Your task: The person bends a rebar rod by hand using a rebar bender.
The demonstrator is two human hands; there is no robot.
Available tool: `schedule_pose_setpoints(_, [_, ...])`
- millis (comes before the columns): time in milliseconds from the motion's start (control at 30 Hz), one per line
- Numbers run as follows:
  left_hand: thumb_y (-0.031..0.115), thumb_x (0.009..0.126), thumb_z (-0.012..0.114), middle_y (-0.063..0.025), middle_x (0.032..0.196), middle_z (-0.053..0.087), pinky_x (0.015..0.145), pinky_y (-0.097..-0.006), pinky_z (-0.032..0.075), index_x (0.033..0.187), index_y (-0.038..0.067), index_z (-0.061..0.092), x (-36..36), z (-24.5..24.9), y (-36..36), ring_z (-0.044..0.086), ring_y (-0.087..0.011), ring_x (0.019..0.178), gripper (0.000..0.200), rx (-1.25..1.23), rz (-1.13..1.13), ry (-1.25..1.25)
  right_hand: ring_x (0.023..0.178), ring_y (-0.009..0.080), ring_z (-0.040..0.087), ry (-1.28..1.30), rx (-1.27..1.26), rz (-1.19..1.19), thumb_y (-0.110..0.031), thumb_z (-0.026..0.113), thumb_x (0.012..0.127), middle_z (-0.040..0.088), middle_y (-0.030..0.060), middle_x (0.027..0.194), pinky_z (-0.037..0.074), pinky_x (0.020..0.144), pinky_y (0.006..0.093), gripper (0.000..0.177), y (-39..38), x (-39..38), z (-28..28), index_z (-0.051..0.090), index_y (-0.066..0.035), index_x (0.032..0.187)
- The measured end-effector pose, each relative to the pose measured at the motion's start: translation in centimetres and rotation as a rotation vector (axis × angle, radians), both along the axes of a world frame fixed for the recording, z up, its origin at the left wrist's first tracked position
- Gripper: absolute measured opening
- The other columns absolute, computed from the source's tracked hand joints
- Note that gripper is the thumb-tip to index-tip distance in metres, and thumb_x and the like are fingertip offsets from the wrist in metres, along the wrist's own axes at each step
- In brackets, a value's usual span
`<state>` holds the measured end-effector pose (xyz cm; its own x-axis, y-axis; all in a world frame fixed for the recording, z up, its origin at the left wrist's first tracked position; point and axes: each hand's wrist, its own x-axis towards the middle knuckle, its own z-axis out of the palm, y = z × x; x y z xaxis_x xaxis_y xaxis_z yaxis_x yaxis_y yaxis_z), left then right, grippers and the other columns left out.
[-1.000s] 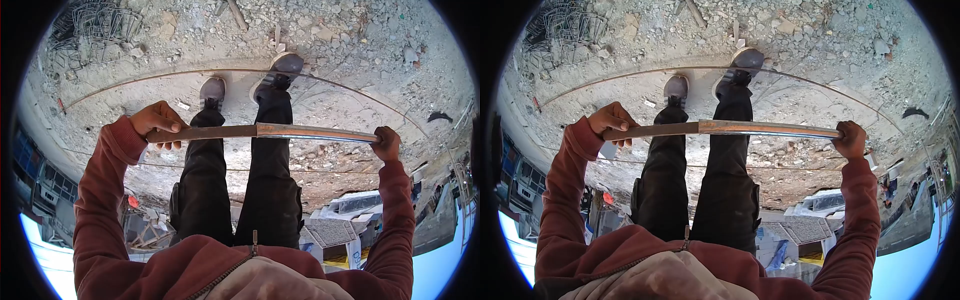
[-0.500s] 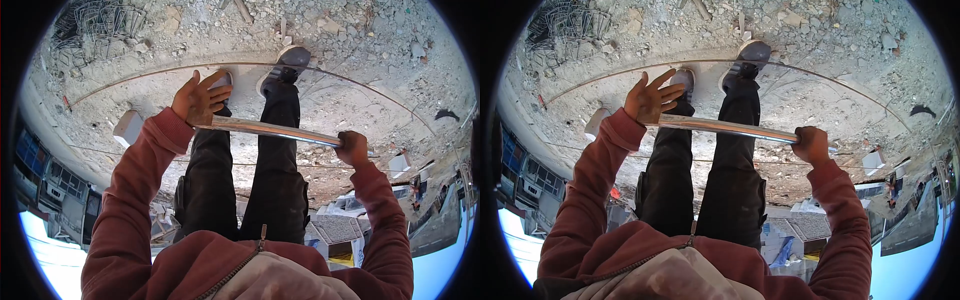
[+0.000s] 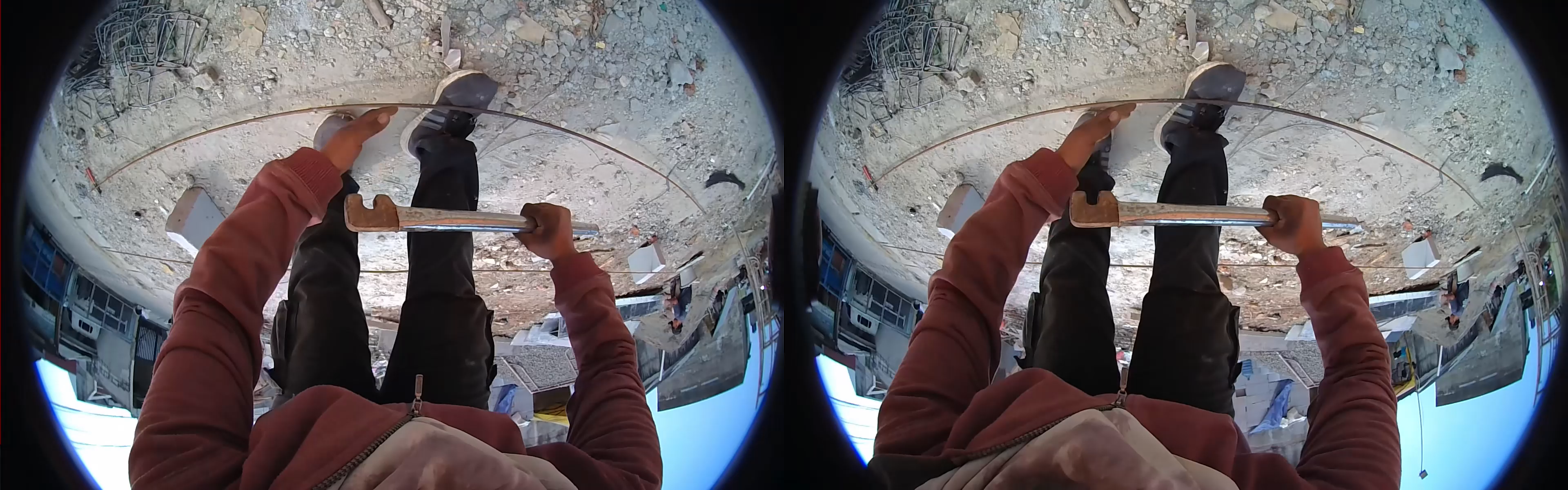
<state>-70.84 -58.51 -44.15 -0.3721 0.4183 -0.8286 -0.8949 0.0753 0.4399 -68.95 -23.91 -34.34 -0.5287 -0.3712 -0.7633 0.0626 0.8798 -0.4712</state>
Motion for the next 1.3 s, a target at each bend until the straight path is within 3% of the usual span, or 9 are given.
schedule_pose_setpoints(67, [0.037, 0.081, 0.05, -0.0145, 0.132, 0.035, 0.102, -0.0391, 0.023, 0.129, 0.013, 0.036, 2.5, -7.6, -1.7, 0.026, -0.0316, 0.125, 0.055, -0.591, -0.601, 0.637, 0.051, 0.0296, 0.051, -0.002, -0.041, -0.027, -0.017, 0.067, 0.052, 0.05, 0.0096, 0.053, 0.04, 0.047, 0.0368, 0.02, -0.2, 1.2, -0.7, 0.051, -0.007, 0.058])
schedule_pose_setpoints(200, [0.043, 0.083, 0.044, -0.0159, 0.118, 0.049, 0.094, -0.0393, 0.033, 0.116, 0.011, 0.049, 3.3, -14.3, -3.3, 0.042, -0.0301, 0.113, 0.046, -0.573, -0.856, 0.499, 0.051, 0.0297, 0.052, -0.008, -0.028, -0.149, -0.017, 0.068, 0.053, 0.05, 0.0099, 0.054, 0.04, 0.048, 0.0367, 0.018, -1.4, 4.3, -0.1, 0.054, -0.007, 0.059])
schedule_pose_setpoints(267, [0.041, 0.081, 0.051, -0.0155, 0.088, 0.06, 0.077, -0.0356, 0.042, 0.091, 0.006, 0.06, 2.0, -11.5, -2.2, 0.057, -0.029, 0.086, 0.037, -0.567, -0.757, 0.341, 0.052, 0.0301, 0.053, -0.055, 0.001, -0.224, -0.018, 0.069, 0.055, 0.051, 0.0106, 0.054, 0.041, 0.049, 0.0368, 0.018, -2.1, 5.8, 1.3, 0.057, -0.007, 0.062])
schedule_pose_setpoints(533, [0.034, 0.065, 0.071, -0.0121, 0.076, 0.06, 0.068, -0.0326, 0.044, 0.07, 0.005, 0.059, 2.7, 0.8, -4.8, 0.058, -0.0245, 0.075, 0.031, -0.387, -0.698, 0.281, 0.041, 0.0166, 0.037, -0.007, 0.017, -0.684, -0.02, 0.075, 0.061, 0.039, 0.007, 0.045, 0.032, 0.041, 0.0305, 0.031, -4.1, 12.5, 13.0, 0.049, -0.003, 0.054])
schedule_pose_setpoints(567, [0.029, 0.065, 0.074, -0.0061, 0.063, 0.057, 0.059, -0.0279, 0.042, 0.065, 0.006, 0.059, 3.4, 2.7, -5.1, 0.053, -0.0138, 0.063, 0.028, -0.389, -0.703, 0.324, 0.042, 0.0129, 0.035, -0.032, 0.013, -0.807, -0.018, 0.075, 0.062, 0.038, 0.0051, 0.044, 0.031, 0.041, 0.0298, 0.033, -4.7, 13.4, 15.4, 0.048, -0.002, 0.053])
schedule_pose_setpoints(667, [0.047, 0.068, 0.065, -0.0042, 0.063, 0.057, 0.061, -0.0291, 0.041, 0.074, 0.008, 0.068, 1.9, 12.3, -4.0, 0.052, -0.0144, 0.063, 0.04, -0.168, -0.957, 0.126, 0.047, 0.0055, 0.033, -0.107, -0.041, -1.179, -0.017, 0.072, 0.067, 0.038, -0.0029, 0.048, 0.028, 0.042, 0.0249, 0.033, -6.0, 19.4, 21.7, 0.045, -0.006, 0.051])
schedule_pose_setpoints(800, [0.044, 0.079, 0.055, -0.0029, 0.053, 0.05, 0.052, -0.0271, 0.036, 0.066, 0.007, 0.065, 6.4, 15.4, -6.5, 0.047, -0.0118, 0.054, 0.041, -0.041, -0.758, -0.067, 0.044, 0.0078, 0.04, -0.091, -0.121, -1.725, -0.016, 0.069, 0.07, 0.044, -0.0002, 0.052, 0.032, 0.041, 0.0233, 0.024, -7.3, 27.2, 30.3, 0.049, -0.006, 0.062])
schedule_pose_setpoints(967, [0.038, 0.082, 0.055, -0.0033, 0.056, 0.052, 0.057, -0.0268, 0.038, 0.059, 0.005, 0.059, 5.6, 19.7, -6.9, 0.048, -0.0125, 0.057, 0.04, -0.094, -0.764, 0.094, 0.044, 0.0114, 0.046, -0.18, 0.009, -1.758, -0.043, 0.057, 0.079, 0.045, 0.0025, 0.057, 0.038, 0.041, 0.0231, 0.04, -5.8, 30.2, 35.8, 0.052, -0.005, 0.072])
schedule_pose_setpoints(1300, [0.042, 0.08, 0.055, 0.0008, 0.05, 0.046, 0.05, -0.0267, 0.031, 0.056, 0.007, 0.056, 6.8, 25.2, -4.7, 0.042, -0.0099, 0.051, 0.043, -0.158, -0.794, 0.255, 0.045, 0.0074, 0.04, -0.33, 0.016, -1.731, -0.042, 0.047, 0.086, 0.042, -0.0006, 0.057, 0.032, 0.039, 0.0215, 0.039, -0.9, 32.5, 34.6, 0.05, -0.007, 0.071])
